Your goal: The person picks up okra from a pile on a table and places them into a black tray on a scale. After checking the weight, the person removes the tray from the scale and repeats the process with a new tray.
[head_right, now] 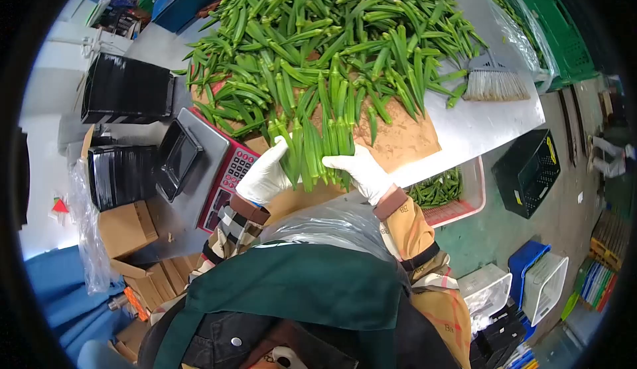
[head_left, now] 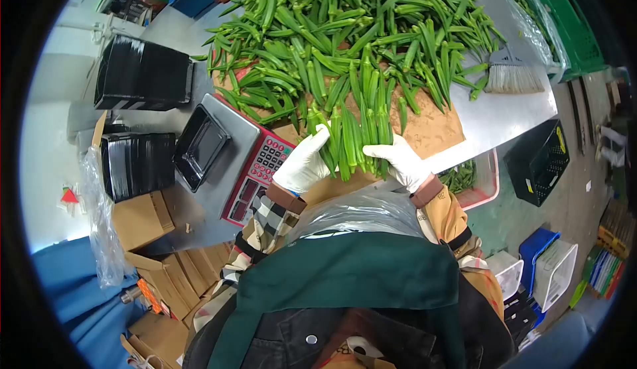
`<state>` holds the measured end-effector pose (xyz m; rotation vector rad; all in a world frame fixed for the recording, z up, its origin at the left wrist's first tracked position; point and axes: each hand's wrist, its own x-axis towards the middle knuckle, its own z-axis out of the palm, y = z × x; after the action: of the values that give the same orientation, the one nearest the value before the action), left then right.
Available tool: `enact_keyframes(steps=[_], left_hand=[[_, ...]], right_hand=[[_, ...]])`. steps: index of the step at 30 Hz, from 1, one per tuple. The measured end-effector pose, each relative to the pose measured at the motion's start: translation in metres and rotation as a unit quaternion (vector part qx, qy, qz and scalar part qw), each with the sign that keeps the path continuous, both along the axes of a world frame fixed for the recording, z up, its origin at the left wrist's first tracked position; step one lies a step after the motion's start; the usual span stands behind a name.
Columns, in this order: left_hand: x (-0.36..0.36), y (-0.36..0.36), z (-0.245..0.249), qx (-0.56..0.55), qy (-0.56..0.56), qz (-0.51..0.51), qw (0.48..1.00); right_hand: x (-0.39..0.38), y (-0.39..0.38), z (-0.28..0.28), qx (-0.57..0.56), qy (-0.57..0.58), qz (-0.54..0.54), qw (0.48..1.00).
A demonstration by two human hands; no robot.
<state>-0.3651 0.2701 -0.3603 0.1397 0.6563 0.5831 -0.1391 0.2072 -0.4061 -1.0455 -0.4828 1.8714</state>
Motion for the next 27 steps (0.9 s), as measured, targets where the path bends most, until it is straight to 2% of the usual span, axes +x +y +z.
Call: enact_keyframes(steps=[4, 5, 6, 8, 9, 12, 13, 15, 16, 18, 20, 21, 22, 24, 26, 27], left_hand=[[-0.019, 0.002, -0.008, -0.101, -0.079, 0.063, 0.99], [-0.023, 0.001, -0.01, 0.143, 0.004, -0.022, 0.989], [-0.028, -0.002, -0.011, 0.202, 0.092, -0.036, 0.974], [-0.031, -0.006, 0.004, 0.307, 0.268, -0.062, 0.911], [-0.036, -0.005, 0.008, 0.305, 0.339, -0.093, 0.885], [-0.063, 0.004, 0.011, 0.356, 0.438, -0.018, 0.825], [-0.08, 0.01, 0.015, 0.384, 0.434, -0.019, 0.815], [-0.102, 0.019, 0.06, 0.375, 0.437, -0.009, 0.817], [-0.13, 0.032, 0.054, 0.428, 0.463, -0.014, 0.776], [-0.158, 0.045, 0.1, 0.345, 0.477, -0.049, 0.807], [-0.196, 0.064, 0.09, 0.371, 0.441, 0.003, 0.817], [-0.214, 0.074, 0.086, 0.384, 0.422, 0.027, 0.821], [-0.217, 0.076, 0.101, 0.372, 0.387, 0.05, 0.843], [-0.236, 0.079, 0.107, 0.315, 0.425, 0.023, 0.848], [-0.262, 0.088, 0.093, 0.265, 0.454, -0.019, 0.851], [-0.269, 0.086, 0.093, 0.289, 0.472, -0.026, 0.832]], right_hand=[[-0.018, 0.007, 0.019, 0.009, -0.042, 0.032, 0.999], [-0.026, 0.01, 0.019, 0.021, -0.051, 0.041, 0.998], [-0.036, 0.014, 0.02, 0.032, -0.06, 0.051, 0.996], [-0.064, 0.022, 0.03, 0.045, -0.068, 0.043, 0.996], [-0.083, 0.026, 0.035, 0.048, -0.059, 0.023, 0.997], [-0.131, 0.044, 0.035, 0.059, -0.045, 0.027, 0.997], [-0.149, 0.051, 0.03, 0.075, -0.053, 0.027, 0.995], [-0.185, 0.063, 0.051, 0.118, -0.056, 0.012, 0.991], [-0.209, 0.066, 0.068, 0.112, 0.014, -0.023, 0.993], [-0.246, 0.078, 0.1, 0.091, 0.056, -0.021, 0.994], [-0.285, 0.099, 0.094, 0.113, 0.123, 0.012, 0.986], [-0.311, 0.11, 0.083, 0.125, 0.181, -0.01, 0.975], [-0.32, 0.116, 0.086, 0.03, 0.188, 0.051, 0.98], [-0.317, 0.116, 0.119, -0.04, 0.2, 0.112, 0.973], [-0.312, 0.117, 0.107, -0.019, 0.185, 0.181, 0.966], [-0.309, 0.119, 0.082, -0.001, 0.193, 0.217, 0.957]])
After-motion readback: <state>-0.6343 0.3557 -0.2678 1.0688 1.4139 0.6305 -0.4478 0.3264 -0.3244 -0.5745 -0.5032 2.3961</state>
